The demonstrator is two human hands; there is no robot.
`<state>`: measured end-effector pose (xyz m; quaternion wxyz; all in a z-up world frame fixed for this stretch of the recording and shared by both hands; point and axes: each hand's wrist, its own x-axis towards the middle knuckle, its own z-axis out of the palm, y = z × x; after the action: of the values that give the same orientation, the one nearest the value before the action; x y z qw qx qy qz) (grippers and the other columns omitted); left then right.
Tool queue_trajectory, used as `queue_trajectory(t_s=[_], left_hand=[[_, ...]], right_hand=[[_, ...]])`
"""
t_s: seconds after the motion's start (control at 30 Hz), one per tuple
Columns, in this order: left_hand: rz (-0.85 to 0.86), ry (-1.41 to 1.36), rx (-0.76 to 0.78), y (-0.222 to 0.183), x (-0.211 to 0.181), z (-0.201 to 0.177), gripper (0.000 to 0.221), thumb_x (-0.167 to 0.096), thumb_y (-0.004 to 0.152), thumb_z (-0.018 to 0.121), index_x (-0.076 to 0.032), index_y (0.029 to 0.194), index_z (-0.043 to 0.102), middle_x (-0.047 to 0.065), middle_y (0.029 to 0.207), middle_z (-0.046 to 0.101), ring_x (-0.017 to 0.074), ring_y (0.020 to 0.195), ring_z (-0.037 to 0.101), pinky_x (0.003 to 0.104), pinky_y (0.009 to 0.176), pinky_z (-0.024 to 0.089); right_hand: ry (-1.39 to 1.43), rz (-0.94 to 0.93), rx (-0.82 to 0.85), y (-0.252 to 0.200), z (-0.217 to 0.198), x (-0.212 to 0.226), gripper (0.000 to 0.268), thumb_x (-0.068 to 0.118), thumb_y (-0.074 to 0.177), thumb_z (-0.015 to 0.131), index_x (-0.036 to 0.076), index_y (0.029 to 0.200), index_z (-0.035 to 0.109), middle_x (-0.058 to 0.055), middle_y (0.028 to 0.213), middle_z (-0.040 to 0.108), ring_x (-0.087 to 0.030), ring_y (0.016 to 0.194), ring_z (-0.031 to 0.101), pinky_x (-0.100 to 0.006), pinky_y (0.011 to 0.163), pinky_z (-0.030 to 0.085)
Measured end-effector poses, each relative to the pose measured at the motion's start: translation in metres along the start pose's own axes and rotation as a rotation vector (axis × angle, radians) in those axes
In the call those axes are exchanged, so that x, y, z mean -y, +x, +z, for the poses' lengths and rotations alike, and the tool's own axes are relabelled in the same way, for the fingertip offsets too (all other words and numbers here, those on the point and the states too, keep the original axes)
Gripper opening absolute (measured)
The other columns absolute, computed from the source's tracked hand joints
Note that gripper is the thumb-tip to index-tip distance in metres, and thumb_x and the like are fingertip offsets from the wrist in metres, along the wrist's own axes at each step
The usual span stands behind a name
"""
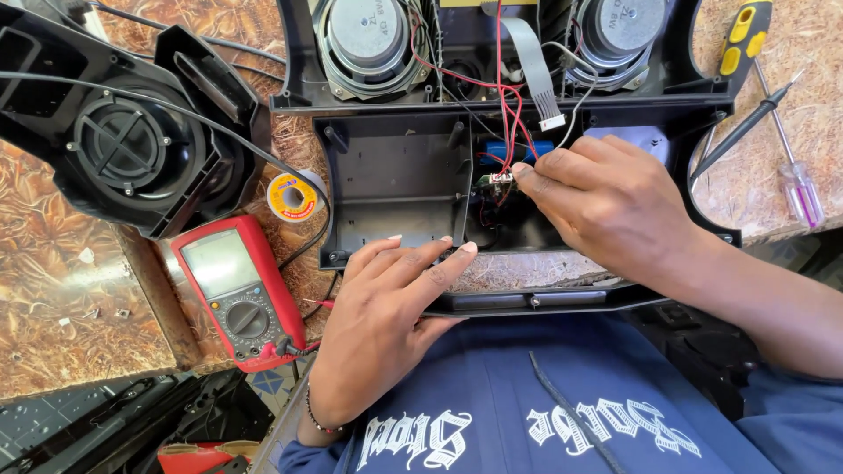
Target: Connecting internal wiring to a circuit board and reassembling the plastic housing of a portable speaker.
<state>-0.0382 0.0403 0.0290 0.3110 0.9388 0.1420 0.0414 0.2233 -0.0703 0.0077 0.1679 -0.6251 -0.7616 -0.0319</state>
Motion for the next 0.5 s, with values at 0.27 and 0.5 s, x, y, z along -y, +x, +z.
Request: queue_trajectory(t_s=[0.27, 0.5], left_hand=[[0.037, 0.013, -0.015, 0.0039, 0.0006, -0.0039, 0.063, -0.04, 0.087, 0.081, -0.016, 0.141, 0.059, 0.007, 0.133, 0.068, 0.0232, 0.109, 0.064, 0.043, 0.11, 0.04], [0.05, 0.046, -0.025, -0.001, 0.0, -0.0004, 0.061, -0.042, 0.091, 0.077, -0.016, 0.143, 0.057, 0.007, 0.133, 0.069, 0.0237, 0.111, 0.065, 0.043, 0.11, 0.041]], right_hand=[[-0.003, -0.034, -0.026, 0.0014, 0.0035, -0.0031, 0.004, 0.005, 0.103, 0.079, 0.005, 0.106, 0.077, -0.003, 0.096, 0.066, -0.022, 0.072, 0.056, -0.035, 0.065, 0.049], [0.004, 0.03, 0.03, -0.0077, 0.0022, 0.0021, 0.019, 0.014, 0.1, 0.081, 0.006, 0.117, 0.077, -0.008, 0.105, 0.068, -0.025, 0.083, 0.064, -0.036, 0.074, 0.053]])
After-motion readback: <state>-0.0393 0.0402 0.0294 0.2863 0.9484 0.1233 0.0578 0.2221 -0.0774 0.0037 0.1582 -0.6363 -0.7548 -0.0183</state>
